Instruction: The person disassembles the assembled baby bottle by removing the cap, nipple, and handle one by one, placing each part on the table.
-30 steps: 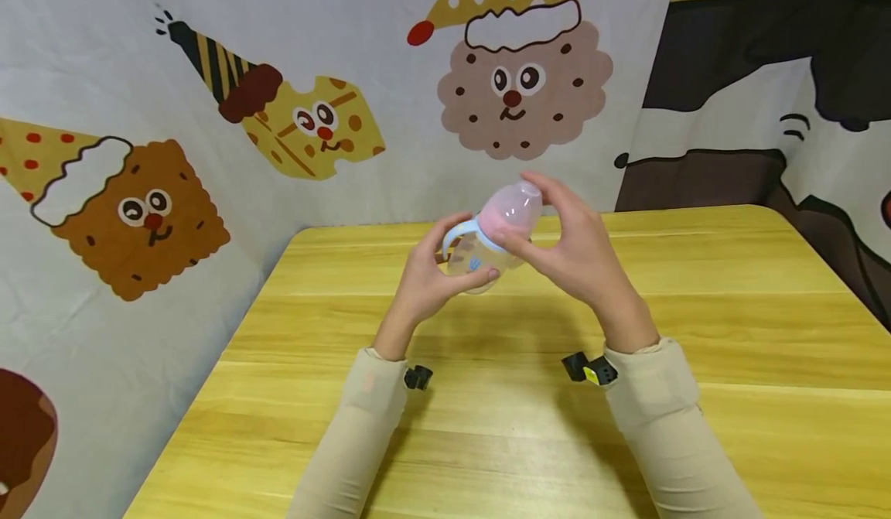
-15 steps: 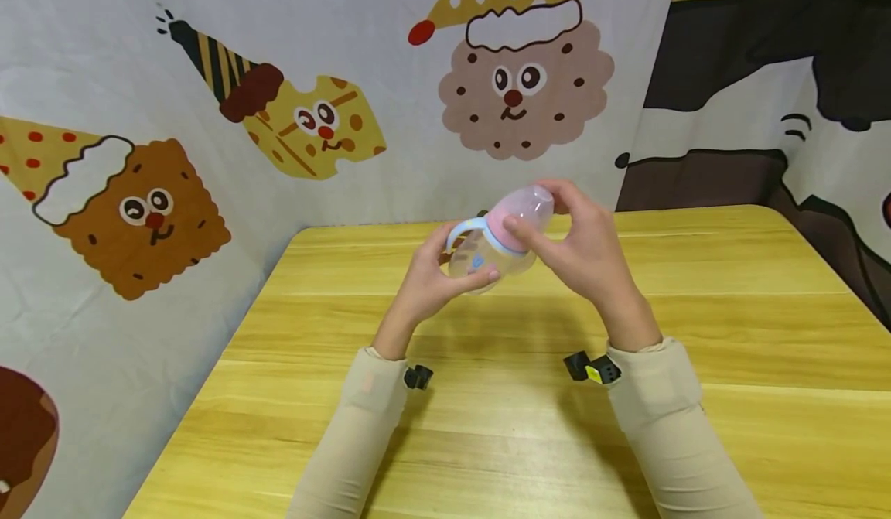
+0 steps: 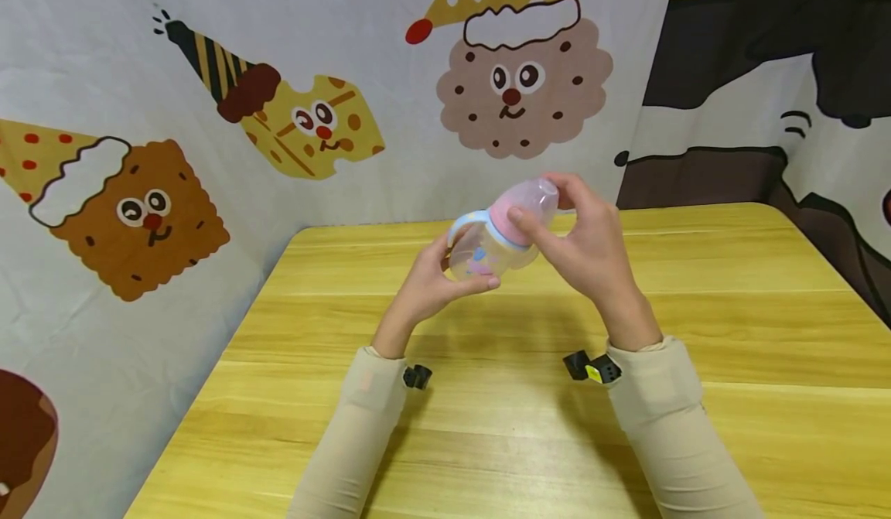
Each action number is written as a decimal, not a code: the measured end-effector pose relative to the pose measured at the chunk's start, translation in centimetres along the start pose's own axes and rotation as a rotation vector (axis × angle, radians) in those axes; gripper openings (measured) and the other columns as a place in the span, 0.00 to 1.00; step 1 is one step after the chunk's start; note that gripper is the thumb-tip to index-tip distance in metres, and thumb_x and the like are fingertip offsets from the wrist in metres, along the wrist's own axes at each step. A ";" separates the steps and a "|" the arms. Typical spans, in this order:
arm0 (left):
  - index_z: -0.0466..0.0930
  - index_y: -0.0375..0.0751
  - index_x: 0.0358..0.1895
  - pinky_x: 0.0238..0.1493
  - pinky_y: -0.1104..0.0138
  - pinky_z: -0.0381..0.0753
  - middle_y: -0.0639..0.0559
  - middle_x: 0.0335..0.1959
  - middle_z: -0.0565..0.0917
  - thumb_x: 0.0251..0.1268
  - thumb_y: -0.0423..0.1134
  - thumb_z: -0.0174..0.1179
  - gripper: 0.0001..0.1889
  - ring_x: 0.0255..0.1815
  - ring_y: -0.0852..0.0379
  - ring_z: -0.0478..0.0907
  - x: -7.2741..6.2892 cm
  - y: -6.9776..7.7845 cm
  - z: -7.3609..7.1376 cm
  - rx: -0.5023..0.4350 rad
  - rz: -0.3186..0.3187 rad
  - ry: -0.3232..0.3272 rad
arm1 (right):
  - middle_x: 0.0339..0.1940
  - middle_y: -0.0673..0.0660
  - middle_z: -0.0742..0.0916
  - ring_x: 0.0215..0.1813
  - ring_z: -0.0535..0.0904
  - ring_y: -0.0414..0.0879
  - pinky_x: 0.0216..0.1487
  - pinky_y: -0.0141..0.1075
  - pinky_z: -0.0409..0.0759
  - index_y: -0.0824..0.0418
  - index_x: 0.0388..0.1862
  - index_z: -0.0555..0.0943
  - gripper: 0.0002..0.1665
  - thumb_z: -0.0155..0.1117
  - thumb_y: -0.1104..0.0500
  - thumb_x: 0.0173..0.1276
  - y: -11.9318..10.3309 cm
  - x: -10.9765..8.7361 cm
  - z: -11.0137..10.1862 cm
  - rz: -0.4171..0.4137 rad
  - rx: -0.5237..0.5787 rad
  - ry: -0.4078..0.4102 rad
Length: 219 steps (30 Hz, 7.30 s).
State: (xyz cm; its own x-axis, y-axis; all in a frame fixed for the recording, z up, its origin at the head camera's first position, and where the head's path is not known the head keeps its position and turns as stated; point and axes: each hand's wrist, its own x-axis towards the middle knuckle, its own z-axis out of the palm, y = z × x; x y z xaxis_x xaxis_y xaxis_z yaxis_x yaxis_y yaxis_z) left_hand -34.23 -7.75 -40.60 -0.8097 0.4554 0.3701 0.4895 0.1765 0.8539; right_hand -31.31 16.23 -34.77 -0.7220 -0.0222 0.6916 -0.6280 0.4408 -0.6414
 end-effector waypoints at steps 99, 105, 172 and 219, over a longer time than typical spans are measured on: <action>0.82 0.43 0.68 0.59 0.62 0.83 0.47 0.58 0.87 0.60 0.42 0.80 0.32 0.56 0.52 0.84 -1.6 0.1 -4.7 0.041 -0.029 0.250 | 0.64 0.65 0.84 0.65 0.78 0.60 0.60 0.53 0.76 0.61 0.75 0.74 0.38 0.68 0.40 0.76 6.4 -0.4 -3.5 0.422 -0.092 -0.081; 0.80 0.45 0.71 0.64 0.60 0.81 0.48 0.63 0.85 0.60 0.46 0.80 0.35 0.61 0.52 0.83 -1.3 0.0 -5.0 0.037 -0.012 0.261 | 0.66 0.69 0.83 0.67 0.76 0.64 0.59 0.58 0.76 0.63 0.78 0.71 0.41 0.66 0.40 0.78 7.6 -0.7 -3.1 0.456 -0.142 -0.186; 0.80 0.42 0.69 0.62 0.61 0.82 0.45 0.60 0.85 0.62 0.46 0.78 0.32 0.58 0.50 0.83 -0.9 -0.1 -4.8 -0.036 0.029 0.232 | 0.82 0.77 0.63 0.79 0.58 0.77 0.77 0.72 0.56 0.66 0.87 0.50 0.54 0.66 0.45 0.78 11.9 -1.5 -2.9 0.666 -0.254 -0.587; 0.82 0.50 0.68 0.59 0.54 0.84 0.52 0.58 0.87 0.59 0.41 0.80 0.32 0.56 0.53 0.84 -0.3 -0.1 -0.8 -0.003 -0.019 0.022 | 0.60 0.58 0.85 0.54 0.83 0.56 0.46 0.51 0.84 0.52 0.79 0.71 0.47 0.65 0.28 0.71 -0.9 0.8 -3.0 0.435 -0.129 -0.343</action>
State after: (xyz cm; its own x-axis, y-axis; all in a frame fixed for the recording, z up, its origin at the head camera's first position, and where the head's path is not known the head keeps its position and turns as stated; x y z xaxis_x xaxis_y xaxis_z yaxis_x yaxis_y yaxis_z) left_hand -34.33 -8.59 -40.51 -0.8256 0.4331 0.3617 0.4732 0.1821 0.8620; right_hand -30.44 18.46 -32.63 -0.9728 -0.0950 0.2112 -0.2264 0.5804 -0.7822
